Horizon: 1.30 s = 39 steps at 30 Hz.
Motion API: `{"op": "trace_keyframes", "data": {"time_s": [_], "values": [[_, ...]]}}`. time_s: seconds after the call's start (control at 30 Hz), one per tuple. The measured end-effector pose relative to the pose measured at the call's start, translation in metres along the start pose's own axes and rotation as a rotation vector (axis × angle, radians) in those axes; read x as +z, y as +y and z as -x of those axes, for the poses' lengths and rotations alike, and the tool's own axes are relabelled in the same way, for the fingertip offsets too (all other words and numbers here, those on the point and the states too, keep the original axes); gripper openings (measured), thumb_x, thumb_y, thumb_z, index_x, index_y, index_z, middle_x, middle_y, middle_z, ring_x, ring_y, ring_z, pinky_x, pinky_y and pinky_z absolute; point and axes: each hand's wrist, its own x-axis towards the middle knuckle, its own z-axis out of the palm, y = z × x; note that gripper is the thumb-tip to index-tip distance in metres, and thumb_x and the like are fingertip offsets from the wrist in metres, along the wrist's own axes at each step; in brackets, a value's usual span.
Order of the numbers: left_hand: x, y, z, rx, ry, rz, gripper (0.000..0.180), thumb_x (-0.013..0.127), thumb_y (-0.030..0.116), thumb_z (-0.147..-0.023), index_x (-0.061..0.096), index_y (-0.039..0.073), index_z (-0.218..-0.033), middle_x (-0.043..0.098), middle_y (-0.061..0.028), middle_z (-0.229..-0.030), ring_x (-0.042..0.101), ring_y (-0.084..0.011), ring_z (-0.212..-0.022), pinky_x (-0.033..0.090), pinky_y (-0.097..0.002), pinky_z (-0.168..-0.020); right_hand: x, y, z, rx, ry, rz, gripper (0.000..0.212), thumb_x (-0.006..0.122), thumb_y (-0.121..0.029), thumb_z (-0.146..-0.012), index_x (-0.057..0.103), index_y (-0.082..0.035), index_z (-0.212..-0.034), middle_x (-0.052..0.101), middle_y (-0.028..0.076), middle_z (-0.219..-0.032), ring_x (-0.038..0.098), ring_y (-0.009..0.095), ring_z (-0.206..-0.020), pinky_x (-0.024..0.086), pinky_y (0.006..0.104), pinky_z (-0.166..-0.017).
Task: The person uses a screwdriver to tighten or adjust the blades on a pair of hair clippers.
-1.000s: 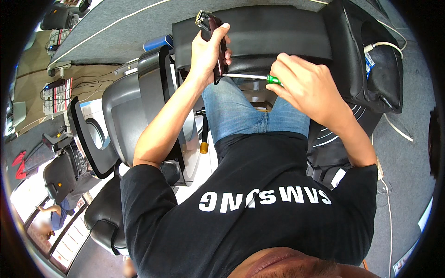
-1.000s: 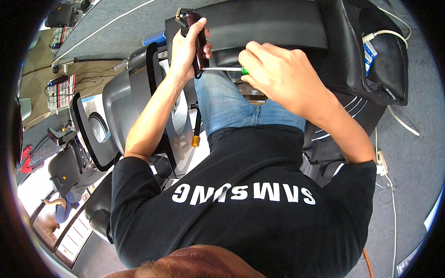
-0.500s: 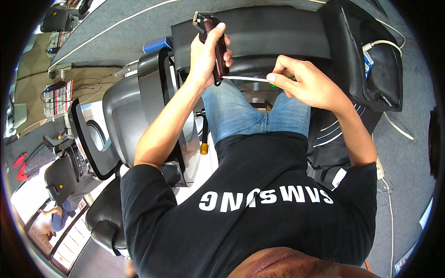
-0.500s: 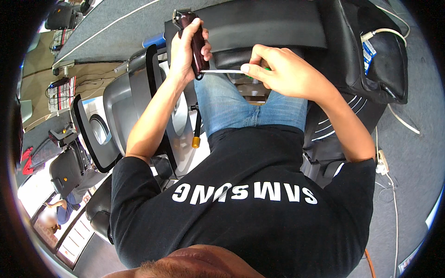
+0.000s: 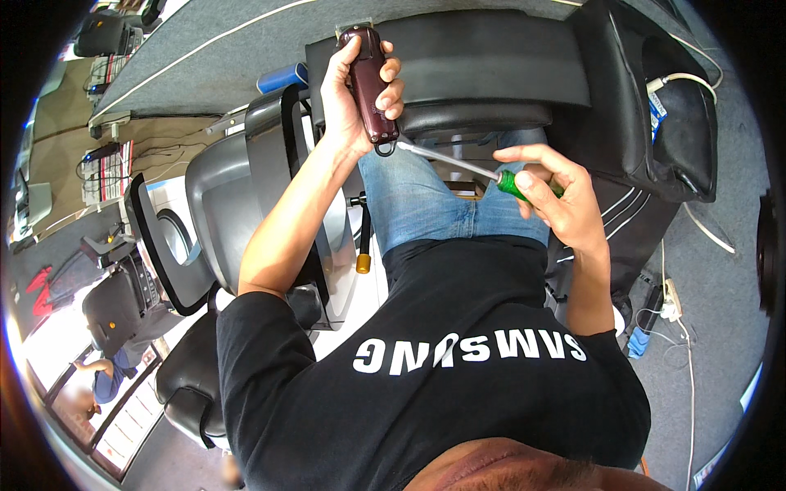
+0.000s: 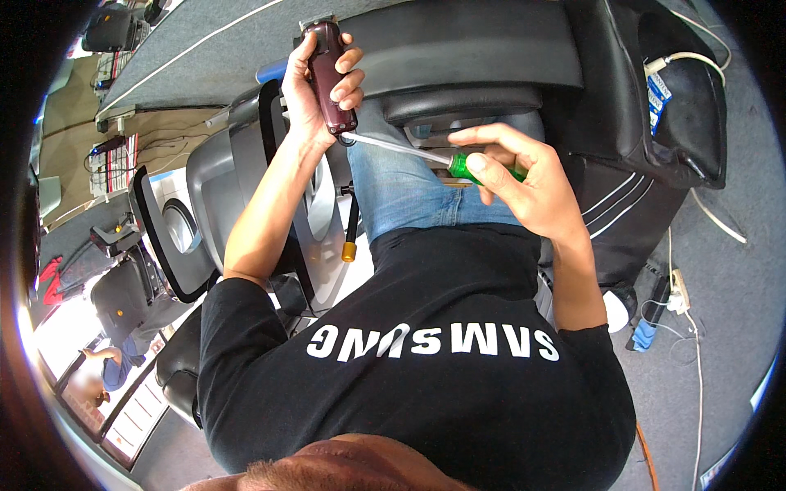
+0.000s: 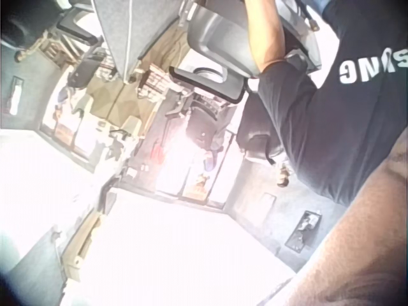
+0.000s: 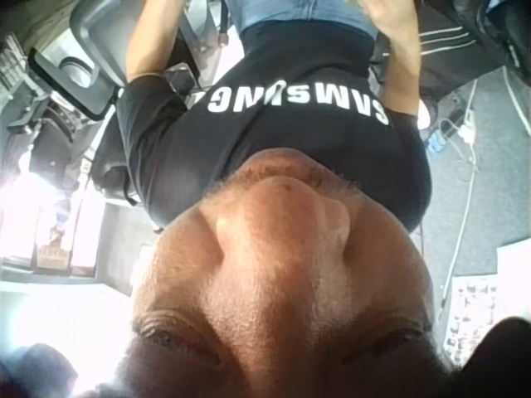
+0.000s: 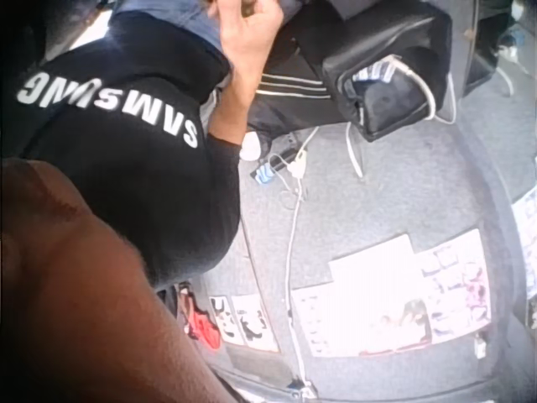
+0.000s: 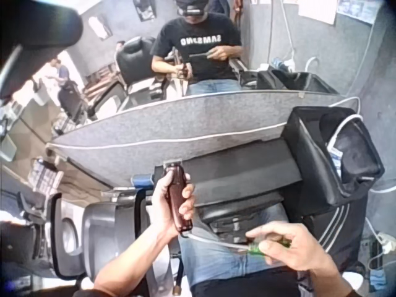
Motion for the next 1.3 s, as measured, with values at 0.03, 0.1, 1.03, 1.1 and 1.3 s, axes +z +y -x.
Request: {"op": "trace_keyframes", "data": {"time_s": [0.03,0.1,1.03,1.1,1.3], "values": [[-0.001,0.000,0.000,-0.010,-0.007,0.019,0.049,0.051,0.047,-0.111,0.059,0.001,-0.124,0.056,-0.0056,-0.087,0.049,-0.0125,-0.054,0.049,-0.0285,-0.046,0.001,0.004,0.002,-0.035,0.026,-0.025,0.034,0.069,-0.022,-0.107,0.064,0.001,-0.131,0.069,0.004,-0.076,0.055,0.005,-0.063,0.047,0.0227,-0.063],[-0.001,-0.001,-0.001,-0.029,-0.020,0.056,0.049,0.051,0.047,-0.111,0.059,0.000,-0.123,0.055,-0.0058,-0.087,0.049,-0.0125,-0.053,0.048,-0.0287,-0.045,0.001,0.009,0.003,-0.060,0.091,-0.055,0.030,0.069,-0.021,-0.106,0.065,-0.001,-0.127,0.068,0.004,-0.076,0.054,0.005,-0.062,0.047,0.0234,-0.065],[0.009,-0.012,0.007,-0.076,-0.088,-0.171,0.042,0.056,0.042,-0.109,0.051,0.005,-0.128,0.057,-0.0089,-0.087,0.051,-0.0167,-0.048,0.048,-0.0331,-0.042,0.006,0.015,-0.014,-0.307,0.295,-0.249,0.040,0.055,-0.008,-0.103,0.062,0.005,-0.140,0.075,0.018,-0.097,0.065,0.012,-0.065,0.049,0.0217,-0.053],[0.009,-0.014,0.007,-0.065,-0.116,-0.260,0.043,0.060,0.040,-0.107,0.049,0.005,-0.129,0.058,-0.0089,-0.087,0.053,-0.0173,-0.048,0.049,-0.0332,-0.042,0.005,0.018,-0.015,-0.235,0.264,-0.161,0.043,0.053,-0.008,-0.103,0.062,0.005,-0.142,0.075,0.016,-0.098,0.062,0.009,-0.063,0.046,0.0208,-0.054],[0.019,-0.016,0.010,-0.022,-0.100,-0.422,0.042,0.068,0.039,-0.104,0.053,0.002,-0.118,0.059,-0.0091,-0.081,0.054,-0.0172,-0.048,0.050,-0.0333,-0.042,0.012,0.019,-0.013,-0.304,0.311,0.084,0.039,0.062,-0.009,-0.103,0.066,0.003,-0.140,0.070,0.004,-0.097,0.052,0.003,-0.067,0.040,0.0191,-0.060]]}}
